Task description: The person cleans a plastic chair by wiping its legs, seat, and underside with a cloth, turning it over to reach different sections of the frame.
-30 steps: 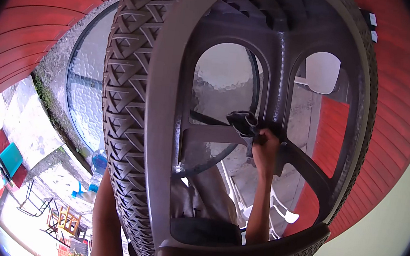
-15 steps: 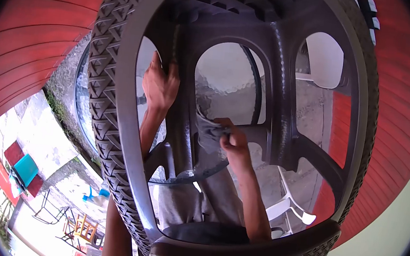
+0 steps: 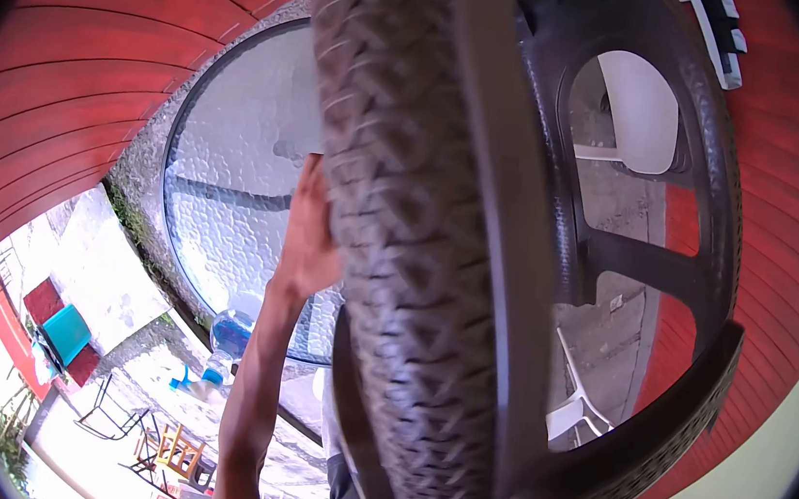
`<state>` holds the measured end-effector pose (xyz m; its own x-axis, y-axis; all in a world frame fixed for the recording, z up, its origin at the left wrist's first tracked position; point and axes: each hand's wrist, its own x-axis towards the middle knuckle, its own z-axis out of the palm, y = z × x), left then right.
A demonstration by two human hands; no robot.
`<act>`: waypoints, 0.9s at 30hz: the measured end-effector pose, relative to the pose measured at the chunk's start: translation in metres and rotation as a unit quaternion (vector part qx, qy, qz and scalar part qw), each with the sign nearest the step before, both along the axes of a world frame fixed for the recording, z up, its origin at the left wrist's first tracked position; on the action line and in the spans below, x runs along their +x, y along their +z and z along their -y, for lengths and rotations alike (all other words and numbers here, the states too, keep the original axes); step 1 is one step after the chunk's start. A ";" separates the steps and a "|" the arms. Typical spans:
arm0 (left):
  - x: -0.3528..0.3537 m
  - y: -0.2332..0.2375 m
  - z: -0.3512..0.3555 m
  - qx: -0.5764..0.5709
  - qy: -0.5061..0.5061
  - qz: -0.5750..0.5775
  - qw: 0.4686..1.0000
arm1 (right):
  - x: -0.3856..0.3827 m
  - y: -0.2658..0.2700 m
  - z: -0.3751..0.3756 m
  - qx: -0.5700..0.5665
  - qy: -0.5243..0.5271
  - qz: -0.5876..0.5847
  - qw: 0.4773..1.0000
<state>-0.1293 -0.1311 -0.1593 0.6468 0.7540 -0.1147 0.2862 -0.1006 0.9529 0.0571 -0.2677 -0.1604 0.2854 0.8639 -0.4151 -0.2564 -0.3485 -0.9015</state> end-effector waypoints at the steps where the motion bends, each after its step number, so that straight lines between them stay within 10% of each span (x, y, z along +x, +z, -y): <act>1: 0.004 0.009 -0.003 0.020 -0.046 -0.071 0.996 | -0.001 -0.001 -0.002 0.022 0.011 0.007 1.000; 5: 0.011 0.013 0.009 0.190 -0.093 -0.188 0.959 | -0.015 -0.003 0.004 0.047 -0.007 0.087 0.995; 9: -0.002 -0.020 0.023 0.134 -0.056 0.024 0.989 | -0.011 0.008 0.004 -0.025 -0.010 0.089 0.996; 21: -0.058 -0.004 0.018 0.073 -0.031 -0.224 0.971 | 0.015 0.018 0.019 -0.109 0.024 0.057 0.992; 27: -0.049 0.022 0.012 0.198 -0.052 -0.286 0.936 | 0.011 0.004 0.007 0.095 0.086 0.186 0.974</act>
<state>-0.1781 -0.1434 -0.1375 0.6375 0.7467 -0.1900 0.7069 -0.4687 0.5297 0.0679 -0.2746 -0.1565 0.2302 0.9634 -0.1373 0.1485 -0.1743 -0.9734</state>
